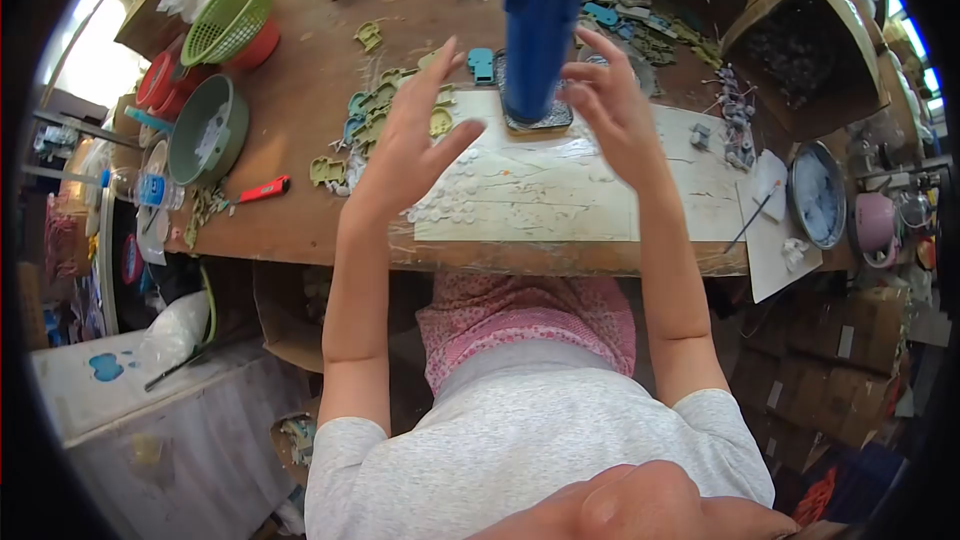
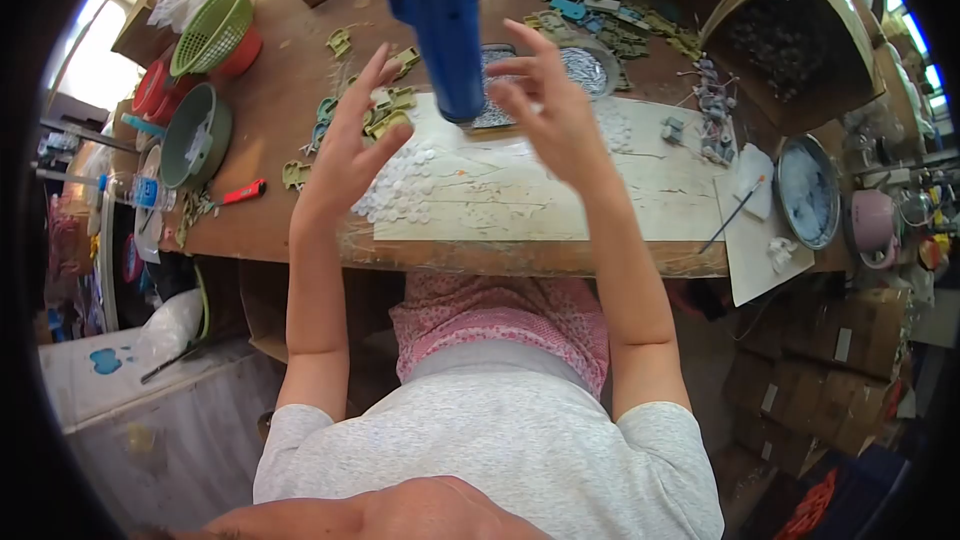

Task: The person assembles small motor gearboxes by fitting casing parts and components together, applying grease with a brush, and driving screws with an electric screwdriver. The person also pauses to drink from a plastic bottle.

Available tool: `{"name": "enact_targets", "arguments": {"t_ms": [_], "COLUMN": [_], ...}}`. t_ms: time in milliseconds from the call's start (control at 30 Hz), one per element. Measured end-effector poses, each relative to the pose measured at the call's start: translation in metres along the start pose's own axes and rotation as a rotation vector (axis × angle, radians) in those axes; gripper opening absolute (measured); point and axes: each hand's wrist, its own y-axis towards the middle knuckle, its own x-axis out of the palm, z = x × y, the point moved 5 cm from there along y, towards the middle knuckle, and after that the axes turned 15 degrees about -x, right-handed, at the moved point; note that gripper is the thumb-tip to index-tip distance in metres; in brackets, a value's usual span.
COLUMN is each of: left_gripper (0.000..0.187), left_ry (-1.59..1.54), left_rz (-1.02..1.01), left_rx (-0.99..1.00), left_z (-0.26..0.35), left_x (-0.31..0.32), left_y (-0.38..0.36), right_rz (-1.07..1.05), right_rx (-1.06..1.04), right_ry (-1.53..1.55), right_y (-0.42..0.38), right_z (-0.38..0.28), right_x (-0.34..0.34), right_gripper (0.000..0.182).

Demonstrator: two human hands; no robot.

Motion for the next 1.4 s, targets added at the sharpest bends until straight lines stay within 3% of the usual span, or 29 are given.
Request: {"name": "enact_targets", "arguments": {"t_ms": [33, 100, 167, 300, 367, 433, 500, 567, 633, 667, 867, 1000, 1067, 1233, 1400], "left_gripper": [0.063, 0.063, 0.056, 0.052, 0.052, 0.051, 0.051, 0.051, 0.050, 0.051, 0.057, 0.059, 0.059, 0.058, 0.055], "left_ry": [-0.089, -0.185, -0.237, -0.214, -0.257, -0.294, -0.294, -0.325, -0.359, -0.339, -0.331, -0.300, -0.297, -0.316, -0.274], "left_rz": [-0.026, -0.057, -0.058, -0.046, -0.061, -0.077, -0.058, -0.073, -0.079, -0.075, -0.095, -0.110, -0.104, -0.092, -0.052], "left_rx": [0.057, 0.116, -0.073, -0.085, -0.085, -0.084, -0.079, -0.093, -0.107, -0.104, -0.086, -0.089, -0.113, -0.164, -0.073], "left_z": [0.010, 0.018, 0.013, 0.016, 0.009, 0.008, 0.010, 0.012, 0.015, 0.017, 0.018, 0.015, 0.015, 0.012, 0.010], "left_x": [0.010, 0.024, 0.034, 0.041, 0.050, 0.053, 0.054, 0.058, 0.060, 0.061, 0.066, 0.068, 0.068, 0.063, 0.053], "left_y": [0.015, 0.031, 0.045, 0.052, 0.054, 0.055, 0.056, 0.059, 0.062, 0.063, 0.064, 0.067, 0.069, 0.066, 0.055], "right_rz": [-0.086, -0.013, -0.139, -0.351, -0.442, -0.456, -0.334, -0.372, -0.482, -0.546, -0.712, -0.685, -0.567, -0.592, -0.631], "right_rx": [0.043, 0.246, 0.156, 0.121, 0.300, 0.285, 0.113, 0.120, -0.007, 0.044, 0.262, 0.190, 0.111, 0.108, 0.101], "right_ry": [-0.239, -0.653, -1.001, -1.045, -1.041, -1.048, -1.079, -1.078, -1.095, -1.096, -1.020, -1.056, -0.874, -0.942, -0.971], "right_y": [0.003, 0.011, 0.004, -0.008, -0.005, 0.002, 0.017, 0.025, 0.026, 0.026, 0.030, 0.020, 0.019, 0.008, 0.012], "right_z": [0.012, 0.060, 0.111, 0.127, 0.133, 0.124, 0.128, 0.140, 0.156, 0.173, 0.163, 0.160, 0.160, 0.151, 0.144], "right_x": [-0.022, -0.095, -0.145, -0.146, -0.159, -0.168, -0.184, -0.189, -0.186, -0.189, -0.194, -0.197, -0.198, -0.189, -0.180], "right_gripper": [0.037, 0.031, 0.028, 0.024, 0.024, 0.027, 0.031, 0.041, 0.051, 0.058, 0.062, 0.060, 0.058, 0.053, 0.044]}}
